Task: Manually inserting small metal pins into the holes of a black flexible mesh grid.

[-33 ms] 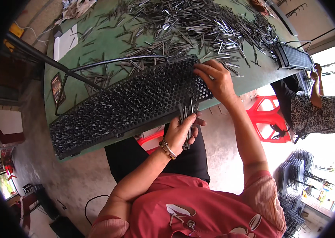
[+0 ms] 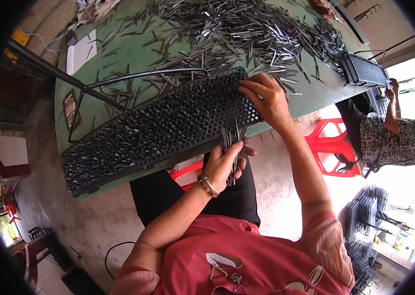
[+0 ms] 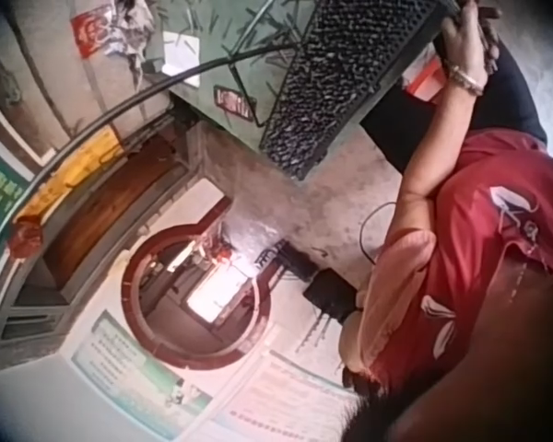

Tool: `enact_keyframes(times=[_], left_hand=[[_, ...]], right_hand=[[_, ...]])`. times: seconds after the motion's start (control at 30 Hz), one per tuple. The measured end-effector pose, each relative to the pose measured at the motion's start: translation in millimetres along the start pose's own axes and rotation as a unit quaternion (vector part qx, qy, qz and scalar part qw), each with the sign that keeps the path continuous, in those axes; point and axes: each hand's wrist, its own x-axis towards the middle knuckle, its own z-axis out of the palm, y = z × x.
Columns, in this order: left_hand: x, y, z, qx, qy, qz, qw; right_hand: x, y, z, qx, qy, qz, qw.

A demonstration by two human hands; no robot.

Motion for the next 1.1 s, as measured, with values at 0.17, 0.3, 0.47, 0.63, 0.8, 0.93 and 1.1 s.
enact_keyframes(times=[0.17, 0.3, 0.47, 0.63, 0.8, 0.93, 1.1], left_hand=[[-0.8, -0.6, -2.8, -0.002, -0.008, -0.004, 1.000], [-2.1, 2.9, -1.5, -0.013, -0.022, 0.031, 0.999], [-4.6, 3.8, 3.9, 0.005, -0.033, 0.054, 0.998], [-3.0, 0.3, 2.0, 0.045, -0.020, 0.071, 0.996], [-2.2, -2.5, -3.0, 0.028, -0.008, 0.055, 0.998], [-4.1, -1.4, -0.2, -0.006, -0.004, 0.018, 1.000], [-3.6, -0.6, -1.7, 0.006, 0.012, 0.004, 1.000]], right_hand=[[-1.4, -7.7, -3.0, 0.013, -0.004, 0.013, 1.000], [-16.0, -28.3, -30.5, 0.176, -0.143, 0.204, 0.952], [-30.9, -44.5, -36.0, 0.304, -0.196, 0.248, 0.899], [-34.2, -40.5, -36.9, 0.345, -0.175, 0.330, 0.861], [-26.9, -44.1, -33.8, 0.356, -0.092, 0.359, 0.858], [-7.1, -37.9, -23.4, 0.196, 0.042, 0.186, 0.962], [-6.1, -19.5, -3.9, 0.136, 0.037, 0.118, 0.983]])
